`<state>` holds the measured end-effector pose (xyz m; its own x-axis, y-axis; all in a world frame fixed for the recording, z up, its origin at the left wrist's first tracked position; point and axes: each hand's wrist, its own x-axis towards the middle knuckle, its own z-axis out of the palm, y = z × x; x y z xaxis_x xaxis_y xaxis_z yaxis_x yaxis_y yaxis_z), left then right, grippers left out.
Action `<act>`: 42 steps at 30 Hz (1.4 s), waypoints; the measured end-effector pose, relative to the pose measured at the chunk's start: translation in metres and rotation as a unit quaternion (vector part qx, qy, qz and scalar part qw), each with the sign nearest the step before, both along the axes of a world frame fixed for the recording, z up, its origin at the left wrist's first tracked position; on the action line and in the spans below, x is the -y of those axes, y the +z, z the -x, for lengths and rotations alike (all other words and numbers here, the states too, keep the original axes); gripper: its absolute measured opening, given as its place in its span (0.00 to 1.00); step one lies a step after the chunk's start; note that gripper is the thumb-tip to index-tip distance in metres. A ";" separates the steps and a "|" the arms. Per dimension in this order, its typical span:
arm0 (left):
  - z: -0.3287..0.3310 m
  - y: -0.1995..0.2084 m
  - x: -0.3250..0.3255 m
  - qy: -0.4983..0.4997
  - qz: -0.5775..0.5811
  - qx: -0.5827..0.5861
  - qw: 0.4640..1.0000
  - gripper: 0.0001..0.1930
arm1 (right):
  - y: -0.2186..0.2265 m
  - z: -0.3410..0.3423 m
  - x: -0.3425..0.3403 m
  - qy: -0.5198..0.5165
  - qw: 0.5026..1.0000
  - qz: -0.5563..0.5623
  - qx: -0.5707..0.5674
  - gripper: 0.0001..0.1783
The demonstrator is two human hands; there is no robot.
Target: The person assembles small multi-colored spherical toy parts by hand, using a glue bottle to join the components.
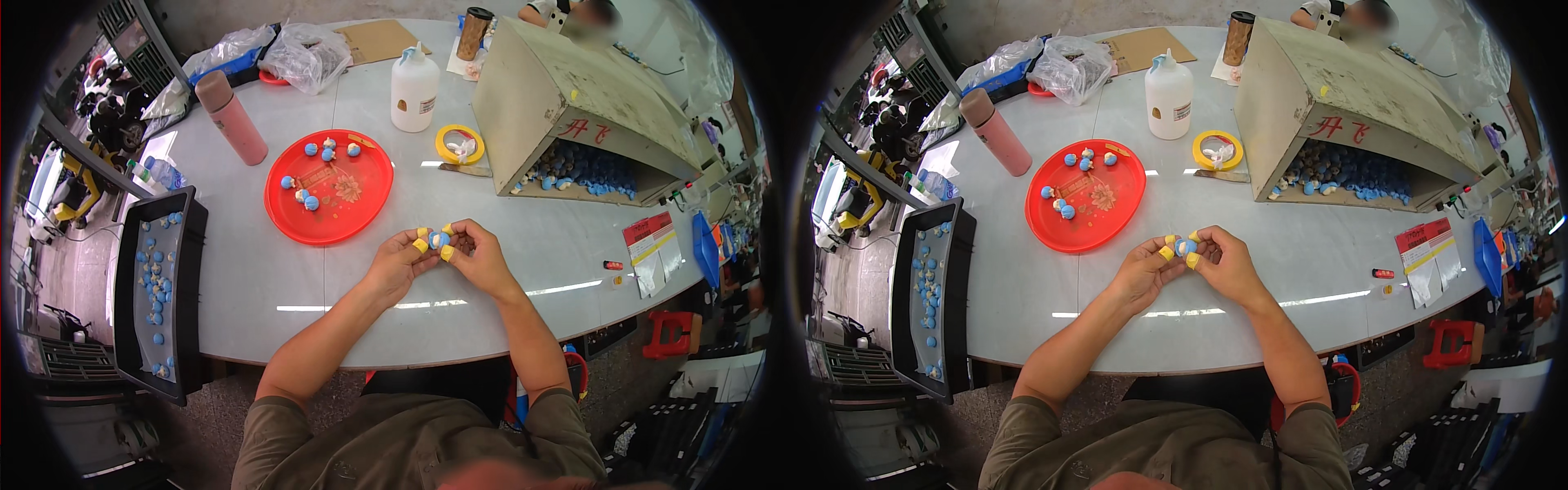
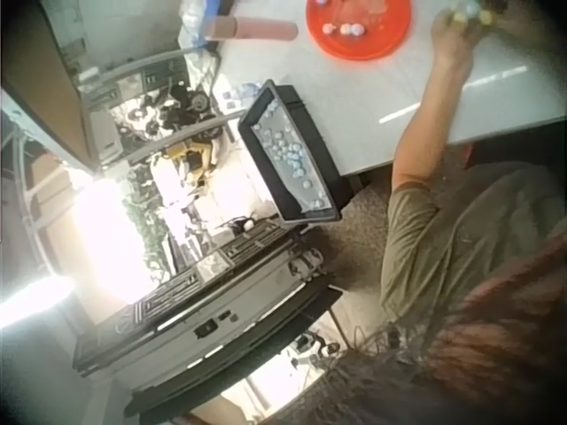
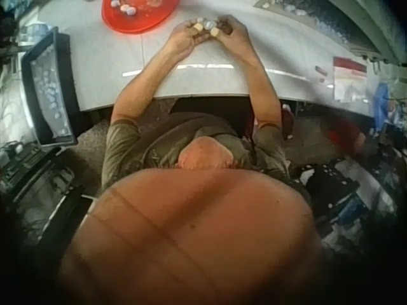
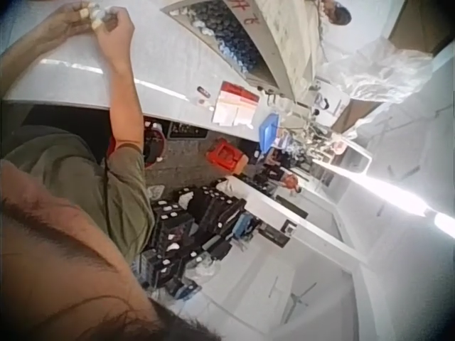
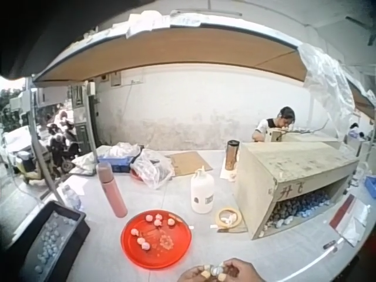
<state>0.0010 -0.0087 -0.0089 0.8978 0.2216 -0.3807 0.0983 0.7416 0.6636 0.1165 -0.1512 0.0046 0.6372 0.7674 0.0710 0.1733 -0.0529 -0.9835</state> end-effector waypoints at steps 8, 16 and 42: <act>0.000 0.000 0.004 -0.006 -0.049 0.009 0.999 0.12 | 0.015 -0.001 0.003 0.015 0.995 0.042 0.088 0.15; 0.002 -0.004 0.008 -0.007 -0.068 0.017 0.998 0.12 | 0.040 0.005 0.003 0.024 0.965 0.129 0.228 0.13; 0.001 -0.003 0.006 0.003 -0.054 0.031 0.998 0.09 | 0.033 0.006 -0.004 0.012 0.977 0.086 0.196 0.13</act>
<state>0.0000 -0.0146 -0.0121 0.9176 0.2632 -0.2981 0.0511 0.6653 0.7448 0.1101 -0.1471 0.0374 0.5683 0.8041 0.1746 0.5383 -0.2028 -0.8180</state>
